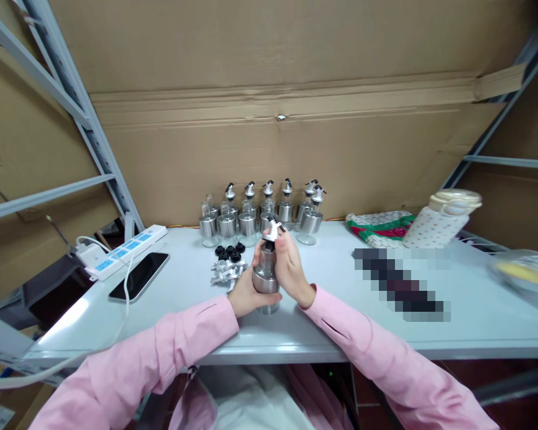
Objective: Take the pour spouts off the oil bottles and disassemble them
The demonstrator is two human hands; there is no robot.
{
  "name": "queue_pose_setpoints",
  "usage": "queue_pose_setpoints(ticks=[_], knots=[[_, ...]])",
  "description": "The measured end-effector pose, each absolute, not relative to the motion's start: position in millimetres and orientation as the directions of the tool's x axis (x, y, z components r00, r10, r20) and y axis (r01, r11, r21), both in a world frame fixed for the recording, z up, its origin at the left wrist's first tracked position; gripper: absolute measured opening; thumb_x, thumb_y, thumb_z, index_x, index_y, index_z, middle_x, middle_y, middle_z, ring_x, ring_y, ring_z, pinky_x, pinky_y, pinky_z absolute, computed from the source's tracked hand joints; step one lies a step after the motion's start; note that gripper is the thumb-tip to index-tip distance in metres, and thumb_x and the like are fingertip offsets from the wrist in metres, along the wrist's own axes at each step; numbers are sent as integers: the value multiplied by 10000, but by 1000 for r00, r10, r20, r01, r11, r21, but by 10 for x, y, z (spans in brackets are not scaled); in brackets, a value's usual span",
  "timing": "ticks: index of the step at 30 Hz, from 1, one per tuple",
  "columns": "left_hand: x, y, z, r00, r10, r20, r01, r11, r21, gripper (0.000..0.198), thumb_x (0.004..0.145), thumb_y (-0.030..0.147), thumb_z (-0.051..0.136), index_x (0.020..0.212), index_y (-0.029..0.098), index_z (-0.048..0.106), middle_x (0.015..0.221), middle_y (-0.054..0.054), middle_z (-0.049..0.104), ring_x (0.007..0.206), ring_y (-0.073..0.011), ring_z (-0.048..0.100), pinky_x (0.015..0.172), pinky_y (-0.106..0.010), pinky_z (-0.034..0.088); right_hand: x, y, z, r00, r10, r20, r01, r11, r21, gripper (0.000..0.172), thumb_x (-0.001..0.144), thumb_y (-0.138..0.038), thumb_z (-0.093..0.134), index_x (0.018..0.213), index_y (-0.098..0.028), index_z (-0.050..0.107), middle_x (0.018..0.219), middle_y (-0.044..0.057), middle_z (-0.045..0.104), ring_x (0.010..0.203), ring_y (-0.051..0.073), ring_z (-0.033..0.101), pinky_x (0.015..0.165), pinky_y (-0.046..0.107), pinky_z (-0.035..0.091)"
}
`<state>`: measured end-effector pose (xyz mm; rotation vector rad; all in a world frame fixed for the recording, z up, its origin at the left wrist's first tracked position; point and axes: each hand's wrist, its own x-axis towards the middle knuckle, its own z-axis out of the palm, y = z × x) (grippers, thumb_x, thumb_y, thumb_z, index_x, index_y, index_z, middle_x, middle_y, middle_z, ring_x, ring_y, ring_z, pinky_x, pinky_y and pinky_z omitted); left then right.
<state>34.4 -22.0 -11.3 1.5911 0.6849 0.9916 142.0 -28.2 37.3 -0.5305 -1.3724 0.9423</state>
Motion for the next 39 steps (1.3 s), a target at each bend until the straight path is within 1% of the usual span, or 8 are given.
queue_pose_setpoints(ticks=[6,11,19,24,27,32,36,39], knots=[[342,-228,-125,484,838,251,-65,-251,966,528,531,224,779,972,135,505,909,-55,605,834,-180,565,781,-319,436,1391,-277,385,111,837,537,-359,537,-763,311,867,-554,333,955,-259,377,787,-9,558,600,117,576,493,252,478],[357,-228,-120,498,825,266,-102,-249,963,557,534,215,781,1006,131,497,932,-68,616,868,-195,574,805,-333,432,1403,-251,363,201,791,578,-314,610,-727,177,845,-380,471,925,-258,371,883,-1,509,713,120,556,608,274,511],[361,-220,-112,501,811,301,-156,-257,954,672,543,210,782,1131,140,463,1158,-120,552,1081,-261,515,932,-380,386,1431,-270,340,81,755,651,-244,648,-721,524,637,-266,725,939,-273,296,969,-14,418,627,71,522,553,245,509],[349,-236,-159,527,795,300,-170,-247,954,697,600,249,763,1180,190,380,1210,-102,490,1151,-248,463,973,-389,357,1447,-281,498,170,746,644,-169,665,-727,455,705,-268,673,922,-274,272,957,-3,415,600,76,525,525,257,518],[353,-220,-214,525,822,222,-107,-195,975,705,635,269,737,1185,218,299,1203,-100,443,1075,-213,506,908,-369,402,1592,-169,671,285,643,711,-23,746,-665,442,747,-312,632,981,-285,258,984,21,420,621,93,527,512,270,516],[371,-194,-253,455,878,147,-66,-132,989,564,709,266,644,1147,249,289,1119,-54,402,867,-125,553,774,-307,431,2007,269,815,379,323,867,431,768,-474,506,787,-401,564,1151,-259,244,1042,95,432,723,154,549,588,333,503],[374,-198,-242,482,865,140,-80,-116,990,500,711,252,622,1108,233,319,1027,-21,422,767,-94,552,766,-299,419,2247,701,635,358,329,874,609,627,-486,485,769,-405,578,1120,-193,319,893,58,480,751,178,544,696,385,478],[376,-204,-236,514,845,146,-82,-121,989,455,723,232,593,1093,218,328,988,-12,426,731,-85,554,763,-299,410,2318,953,434,363,323,874,678,552,-486,423,741,-370,606,1030,-172,369,895,55,473,821,182,520,789,400,446]])
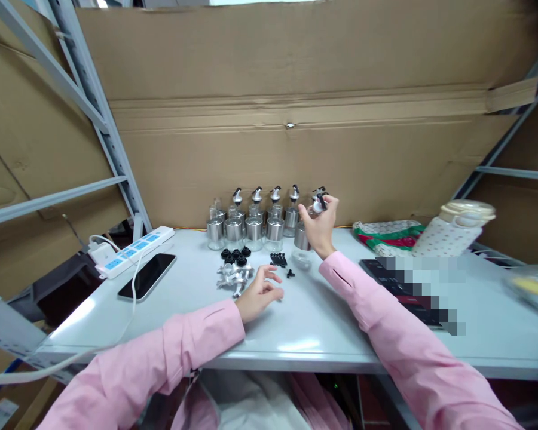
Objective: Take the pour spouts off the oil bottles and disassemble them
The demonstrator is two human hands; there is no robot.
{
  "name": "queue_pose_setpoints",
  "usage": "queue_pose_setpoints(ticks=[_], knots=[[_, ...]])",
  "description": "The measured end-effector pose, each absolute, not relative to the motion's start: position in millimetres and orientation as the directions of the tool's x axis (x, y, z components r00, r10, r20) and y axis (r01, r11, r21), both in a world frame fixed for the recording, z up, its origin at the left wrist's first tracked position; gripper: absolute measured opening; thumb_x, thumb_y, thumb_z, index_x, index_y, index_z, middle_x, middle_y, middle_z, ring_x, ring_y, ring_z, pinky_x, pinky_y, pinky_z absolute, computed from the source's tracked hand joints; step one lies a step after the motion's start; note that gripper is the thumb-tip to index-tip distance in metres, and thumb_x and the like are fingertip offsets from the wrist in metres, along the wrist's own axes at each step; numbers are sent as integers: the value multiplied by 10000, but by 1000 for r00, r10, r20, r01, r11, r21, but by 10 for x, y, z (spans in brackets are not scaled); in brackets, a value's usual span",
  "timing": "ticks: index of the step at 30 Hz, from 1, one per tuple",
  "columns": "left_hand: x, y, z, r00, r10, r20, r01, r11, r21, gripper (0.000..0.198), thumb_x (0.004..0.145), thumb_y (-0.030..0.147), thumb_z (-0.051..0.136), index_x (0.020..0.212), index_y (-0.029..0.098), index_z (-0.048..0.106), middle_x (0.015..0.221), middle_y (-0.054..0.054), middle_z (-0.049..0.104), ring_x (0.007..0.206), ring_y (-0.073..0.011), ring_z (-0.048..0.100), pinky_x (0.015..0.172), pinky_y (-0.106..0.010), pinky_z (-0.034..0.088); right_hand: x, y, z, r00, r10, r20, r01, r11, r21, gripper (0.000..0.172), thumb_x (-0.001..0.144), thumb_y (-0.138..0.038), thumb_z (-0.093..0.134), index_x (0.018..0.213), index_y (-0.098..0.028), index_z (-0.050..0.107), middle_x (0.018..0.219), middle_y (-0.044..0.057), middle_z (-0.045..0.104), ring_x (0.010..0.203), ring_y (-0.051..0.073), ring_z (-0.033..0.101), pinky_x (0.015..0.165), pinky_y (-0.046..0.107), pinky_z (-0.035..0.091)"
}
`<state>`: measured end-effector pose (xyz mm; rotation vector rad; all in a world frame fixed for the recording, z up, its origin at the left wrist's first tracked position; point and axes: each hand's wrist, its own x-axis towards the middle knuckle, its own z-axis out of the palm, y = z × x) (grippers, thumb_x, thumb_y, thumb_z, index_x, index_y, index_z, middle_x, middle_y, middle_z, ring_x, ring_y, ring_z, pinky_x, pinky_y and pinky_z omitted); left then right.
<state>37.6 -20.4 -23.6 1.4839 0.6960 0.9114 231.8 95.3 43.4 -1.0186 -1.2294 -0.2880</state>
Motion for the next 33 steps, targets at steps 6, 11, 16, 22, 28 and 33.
queue_pose_setpoints(ticks=[6,11,16,22,28,33], knots=[[377,-213,-221,475,870,131,-62,-116,991,444,718,175,571,1094,222,339,1042,-22,399,739,-75,549,736,-279,413,2311,1202,240,272,325,906,740,531,-413,299,776,-347,563,947,-183,381,913,60,434,837,168,478,809,365,426],[376,-210,-223,470,874,123,-66,-103,992,446,705,144,579,1084,223,357,1013,-11,413,705,-61,547,729,-273,423,2304,1305,270,89,328,940,793,548,-266,147,814,-245,477,920,-183,396,959,96,441,909,183,462,843,366,409],[380,-202,-222,478,871,111,-65,-91,994,446,695,128,586,1072,214,364,978,-3,440,682,-59,554,715,-269,417,2323,1327,229,-36,325,945,840,523,-147,215,732,-91,419,927,-183,413,1031,115,503,986,216,459,861,405,397],[388,-186,-204,482,871,95,-91,-58,994,418,701,106,554,1054,196,348,901,17,460,635,-65,574,707,-278,405,2259,880,126,-69,374,925,788,589,-179,126,818,-210,466,941,-185,476,1017,107,583,987,225,507,886,417,381],[398,-158,-191,405,910,89,-163,-24,986,480,692,184,613,1083,204,336,961,-13,487,659,-95,608,698,-296,431,1965,407,153,-408,455,792,619,775,-127,162,840,-336,508,813,-200,593,927,95,592,938,224,500,801,391,421],[408,-150,-161,323,941,101,-236,-23,972,466,654,193,640,1035,215,372,1080,-33,497,755,-117,617,693,-274,463,1742,200,133,-412,561,718,524,791,-317,219,815,-383,542,733,-189,600,634,3,511,574,123,460,543,255,391]])
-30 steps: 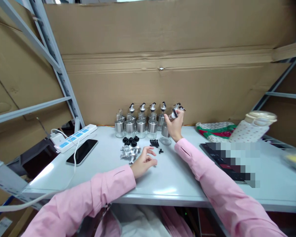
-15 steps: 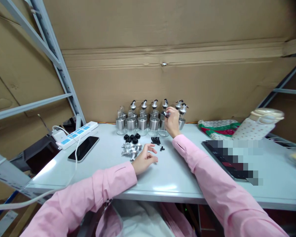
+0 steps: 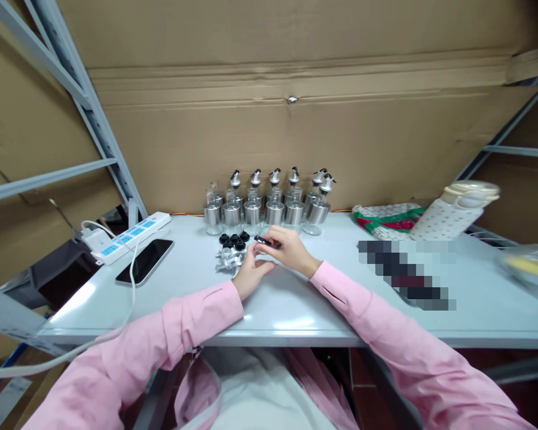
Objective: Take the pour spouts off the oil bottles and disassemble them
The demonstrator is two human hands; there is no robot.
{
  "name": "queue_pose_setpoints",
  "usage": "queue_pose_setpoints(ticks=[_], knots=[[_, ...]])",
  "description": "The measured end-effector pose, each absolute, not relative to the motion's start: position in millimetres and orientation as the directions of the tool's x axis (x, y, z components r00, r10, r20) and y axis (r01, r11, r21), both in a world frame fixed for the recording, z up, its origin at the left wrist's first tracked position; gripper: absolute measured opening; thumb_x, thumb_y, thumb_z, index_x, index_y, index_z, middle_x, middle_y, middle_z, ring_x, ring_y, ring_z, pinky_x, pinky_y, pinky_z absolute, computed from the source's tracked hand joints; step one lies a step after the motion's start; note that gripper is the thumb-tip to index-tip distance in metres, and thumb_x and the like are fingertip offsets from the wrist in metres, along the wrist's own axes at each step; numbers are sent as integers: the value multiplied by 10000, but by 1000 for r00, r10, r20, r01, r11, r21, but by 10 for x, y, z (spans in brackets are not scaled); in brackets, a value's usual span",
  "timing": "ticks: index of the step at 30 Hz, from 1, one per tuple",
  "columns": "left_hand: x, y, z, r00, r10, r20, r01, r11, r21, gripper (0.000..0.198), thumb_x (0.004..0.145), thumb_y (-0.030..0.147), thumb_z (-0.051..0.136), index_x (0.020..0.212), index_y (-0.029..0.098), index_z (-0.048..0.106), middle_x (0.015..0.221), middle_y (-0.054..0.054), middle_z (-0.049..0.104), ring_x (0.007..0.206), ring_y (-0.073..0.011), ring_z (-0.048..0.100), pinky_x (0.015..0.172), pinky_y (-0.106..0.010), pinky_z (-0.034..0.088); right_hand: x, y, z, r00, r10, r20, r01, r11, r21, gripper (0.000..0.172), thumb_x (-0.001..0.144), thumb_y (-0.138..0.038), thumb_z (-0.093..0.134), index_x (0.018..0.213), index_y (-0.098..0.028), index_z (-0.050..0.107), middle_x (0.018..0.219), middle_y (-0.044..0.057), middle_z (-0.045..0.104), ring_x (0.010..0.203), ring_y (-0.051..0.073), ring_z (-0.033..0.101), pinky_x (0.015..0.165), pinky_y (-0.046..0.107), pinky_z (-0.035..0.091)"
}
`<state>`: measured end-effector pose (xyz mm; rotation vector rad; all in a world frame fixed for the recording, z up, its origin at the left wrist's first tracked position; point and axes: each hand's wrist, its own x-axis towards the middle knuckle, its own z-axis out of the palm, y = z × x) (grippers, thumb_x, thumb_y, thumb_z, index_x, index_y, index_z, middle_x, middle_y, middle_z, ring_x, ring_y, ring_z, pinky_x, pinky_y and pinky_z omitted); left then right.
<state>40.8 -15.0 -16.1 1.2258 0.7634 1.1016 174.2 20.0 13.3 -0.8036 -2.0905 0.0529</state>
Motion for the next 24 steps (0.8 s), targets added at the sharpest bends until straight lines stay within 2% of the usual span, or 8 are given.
queue_pose_setpoints(ticks=[2,4,7,11,15,19,24], knots=[[411,-146,-152,317,943,102,-242,-24,970,400,660,230,627,984,202,394,977,-12,541,688,-107,606,652,-266,464,1700,126,118,-393,621,678,496,764,-412,180,808,-365,551,820,-196,608,577,-31,480,510,104,428,507,232,367],[411,-141,-150,323,942,95,-250,-12,968,330,669,282,602,919,186,409,786,23,545,590,-94,561,597,-260,460,1689,76,112,-380,643,664,457,755,-470,195,803,-337,559,945,-209,595,575,-46,471,503,99,431,509,222,372],[405,-138,-149,357,931,74,-294,37,955,273,649,316,585,813,181,414,580,67,446,512,-83,464,509,-233,427,1719,68,124,-409,603,685,428,790,-439,260,808,-333,554,1038,-213,560,621,-37,488,552,109,470,551,230,400],[387,-149,-128,454,889,56,-356,123,926,277,616,343,605,700,179,399,535,67,388,495,-77,405,460,-212,386,1809,120,159,-498,474,727,438,860,-261,294,817,-356,537,1060,-190,545,719,10,542,658,139,524,635,269,428],[375,-155,-106,531,847,-23,-368,254,894,415,677,567,549,677,180,401,514,64,369,454,-76,378,452,-220,369,1878,136,194,-574,352,739,448,891,-76,337,792,-387,555,1058,-180,547,756,44,569,698,170,524,656,296,420],[374,-157,-87,514,850,-118,-298,305,904,536,715,701,428,628,173,392,487,75,347,386,-52,331,472,-227,376,1886,130,208,-635,225,739,468,874,135,368,805,-449,536,1019,-151,561,756,68,581,684,176,507,617,284,387],[383,-154,-60,573,801,-170,-200,338,920,570,747,718,351,584,171,360,477,79,330,371,-46,342,517,-228,392,1897,156,200,-644,114,757,523,787,326,445,878,-500,369,904,-107,575,688,64,564,643,161,477,595,272,351]])
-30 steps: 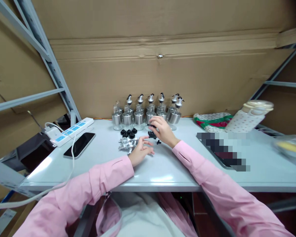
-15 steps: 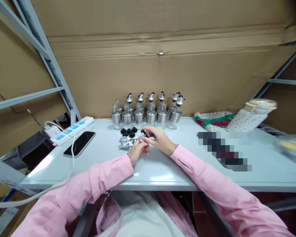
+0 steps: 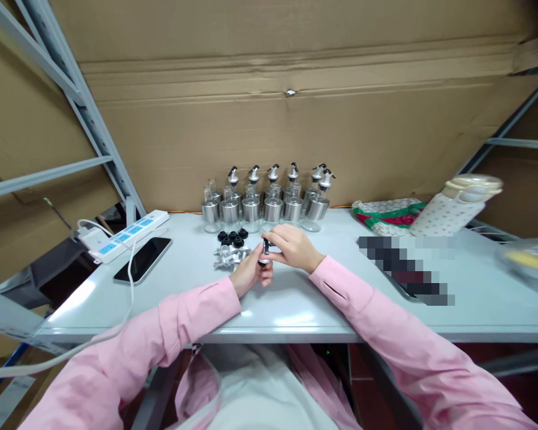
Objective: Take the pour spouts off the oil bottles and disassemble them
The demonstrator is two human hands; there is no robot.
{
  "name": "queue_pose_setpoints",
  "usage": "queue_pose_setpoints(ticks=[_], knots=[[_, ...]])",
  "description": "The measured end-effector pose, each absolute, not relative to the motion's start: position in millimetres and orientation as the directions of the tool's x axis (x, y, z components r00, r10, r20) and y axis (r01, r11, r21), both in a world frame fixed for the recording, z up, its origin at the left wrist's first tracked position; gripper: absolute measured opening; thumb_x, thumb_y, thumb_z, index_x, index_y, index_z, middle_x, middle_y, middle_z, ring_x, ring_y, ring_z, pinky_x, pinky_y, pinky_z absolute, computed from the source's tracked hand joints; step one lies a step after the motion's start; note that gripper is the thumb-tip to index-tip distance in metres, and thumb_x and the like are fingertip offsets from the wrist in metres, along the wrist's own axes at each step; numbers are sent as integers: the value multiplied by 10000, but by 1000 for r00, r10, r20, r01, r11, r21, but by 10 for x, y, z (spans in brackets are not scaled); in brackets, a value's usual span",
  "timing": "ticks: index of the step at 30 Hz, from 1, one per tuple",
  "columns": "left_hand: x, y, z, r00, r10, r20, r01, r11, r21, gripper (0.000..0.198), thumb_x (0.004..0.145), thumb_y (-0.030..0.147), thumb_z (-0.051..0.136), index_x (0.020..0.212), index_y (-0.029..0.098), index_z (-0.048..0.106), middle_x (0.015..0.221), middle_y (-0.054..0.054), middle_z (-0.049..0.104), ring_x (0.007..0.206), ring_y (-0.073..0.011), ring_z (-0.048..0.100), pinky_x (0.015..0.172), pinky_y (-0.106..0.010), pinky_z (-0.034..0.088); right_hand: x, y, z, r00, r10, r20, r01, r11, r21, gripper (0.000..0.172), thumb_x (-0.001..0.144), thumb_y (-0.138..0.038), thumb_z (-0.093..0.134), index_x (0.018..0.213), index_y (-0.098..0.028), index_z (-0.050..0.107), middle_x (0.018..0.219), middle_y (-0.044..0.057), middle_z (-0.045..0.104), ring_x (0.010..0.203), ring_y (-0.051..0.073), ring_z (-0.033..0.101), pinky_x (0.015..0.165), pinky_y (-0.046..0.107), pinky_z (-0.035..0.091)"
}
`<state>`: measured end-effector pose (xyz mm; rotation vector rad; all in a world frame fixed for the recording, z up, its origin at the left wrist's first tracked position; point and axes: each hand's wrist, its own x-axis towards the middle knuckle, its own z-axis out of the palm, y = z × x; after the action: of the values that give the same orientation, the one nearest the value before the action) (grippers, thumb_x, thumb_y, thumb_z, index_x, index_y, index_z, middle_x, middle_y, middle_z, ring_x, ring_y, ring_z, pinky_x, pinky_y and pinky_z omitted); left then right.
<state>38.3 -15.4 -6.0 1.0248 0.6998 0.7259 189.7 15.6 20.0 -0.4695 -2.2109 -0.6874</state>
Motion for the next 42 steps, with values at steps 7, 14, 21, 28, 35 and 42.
queue_pose_setpoints(ticks=[7,14,21,28,35,42], knots=[[368,-127,-74,700,695,-162,-161,374,913,522,811,658,310,632,173,379,504,74,348,388,-62,374,575,-246,410,1913,192,185,-681,123,722,562,719,408,565,905,-523,182,773,-129,566,646,52,539,621,154,444,603,269,311],[335,-91,-85,773,608,-179,-127,425,896,481,815,629,353,650,177,364,542,65,361,414,-67,405,603,-255,426,1902,192,161,-676,137,724,571,718,398,607,909,-518,122,698,-136,543,618,49,527,575,149,403,596,258,285],[342,-116,-60,736,632,-242,-97,452,887,453,833,595,331,640,186,346,486,87,312,354,-49,275,555,-243,422,1948,215,126,-692,270,669,611,712,345,600,869,-606,192,623,-155,502,518,6,477,480,121,357,541,253,229],[351,-134,-54,733,623,-272,-95,490,867,434,861,536,298,628,178,378,494,72,337,362,-50,279,569,-241,438,1975,274,61,-744,325,584,610,688,394,626,901,-553,127,687,-144,550,545,25,515,490,127,392,562,263,234],[368,-176,-4,734,599,-319,-105,564,819,433,862,525,313,618,174,386,511,67,329,383,-52,272,569,-231,444,1990,291,56,-766,262,587,571,697,433,580,940,-447,141,676,-147,561,558,28,531,509,127,405,575,268,250],[360,-171,-32,760,556,-338,-84,599,796,483,827,590,358,603,164,395,516,65,318,404,-41,257,587,-225,450,1983,290,55,-770,303,562,567,728,385,559,944,-411,178,655,-153,580,569,32,533,513,121,393,582,275,259]])
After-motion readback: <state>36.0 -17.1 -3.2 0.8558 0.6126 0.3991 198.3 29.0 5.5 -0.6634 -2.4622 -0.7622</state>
